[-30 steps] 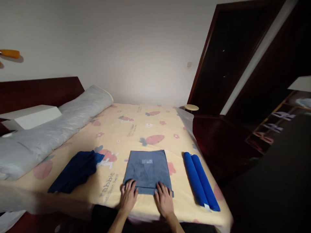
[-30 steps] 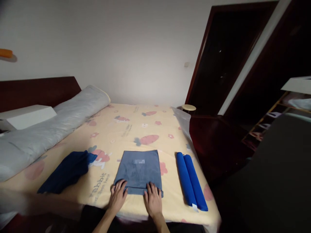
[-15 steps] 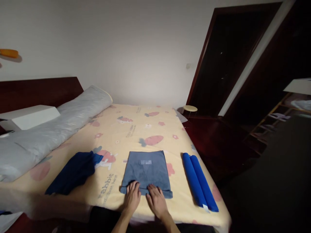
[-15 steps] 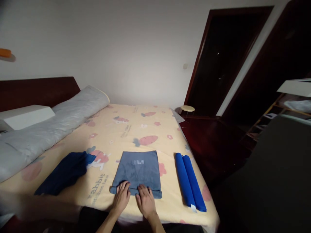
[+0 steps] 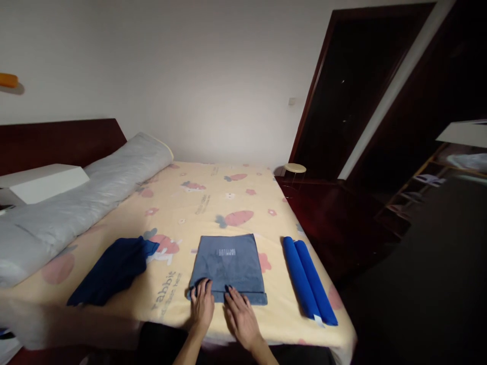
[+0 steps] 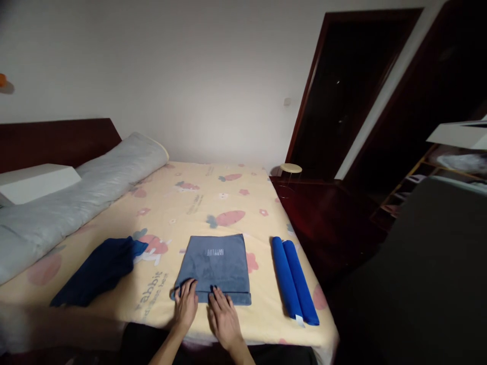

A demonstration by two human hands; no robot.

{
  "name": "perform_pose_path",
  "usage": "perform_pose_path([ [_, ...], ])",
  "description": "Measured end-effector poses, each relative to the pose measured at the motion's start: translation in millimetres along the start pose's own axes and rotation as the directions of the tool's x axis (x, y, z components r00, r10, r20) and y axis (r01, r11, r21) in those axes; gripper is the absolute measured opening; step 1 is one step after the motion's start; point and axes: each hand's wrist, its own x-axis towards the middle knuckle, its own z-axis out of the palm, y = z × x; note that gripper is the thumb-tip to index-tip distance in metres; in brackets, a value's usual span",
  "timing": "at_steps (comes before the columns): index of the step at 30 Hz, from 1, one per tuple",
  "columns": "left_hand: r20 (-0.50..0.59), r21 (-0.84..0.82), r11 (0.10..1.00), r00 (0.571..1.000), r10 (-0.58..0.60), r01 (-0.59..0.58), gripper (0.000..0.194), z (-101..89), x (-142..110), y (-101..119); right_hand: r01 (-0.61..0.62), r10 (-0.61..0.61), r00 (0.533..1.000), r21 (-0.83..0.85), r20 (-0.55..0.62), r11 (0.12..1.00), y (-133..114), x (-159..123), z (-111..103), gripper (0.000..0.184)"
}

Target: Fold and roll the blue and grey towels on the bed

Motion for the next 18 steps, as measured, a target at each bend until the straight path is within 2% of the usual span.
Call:
perform_pose_path([
  [3,0.009,-0.012,1.000,1.000,0.007,-0.007,0.048,-0.4,0,4,-0.028,0.028,1.000,-0.006,-0.001,1.000,-5,0,12,0.046],
  [5,0.043,-0.044,0.994,0.994,0.105,-0.103,0.052,-0.2,-2,8,-0.044,0.044,0.999,-0.003,0.015,0.999,-3,0,18,0.047],
  [8,0.128,-0.106,0.942,0.935,0.330,-0.318,0.055,3.0,-6,14,-0.051,0.050,0.997,0.018,0.058,0.999,1,3,19,0.048],
  [10,0.173,-0.103,0.919,0.903,0.394,-0.381,0.052,6.0,-9,11,-0.068,0.066,0.995,0.025,0.069,0.997,5,5,17,0.048],
  [13,0.227,-0.037,0.936,0.909,0.349,-0.350,0.050,8.1,-11,-8,-0.170,0.170,0.985,-0.010,0.034,0.985,17,0,13,0.046],
  [18,0.227,0.100,0.985,0.967,0.113,-0.139,0.048,2.9,-3,-50,-0.318,0.308,0.946,-0.102,-0.100,0.943,52,-21,13,0.047],
])
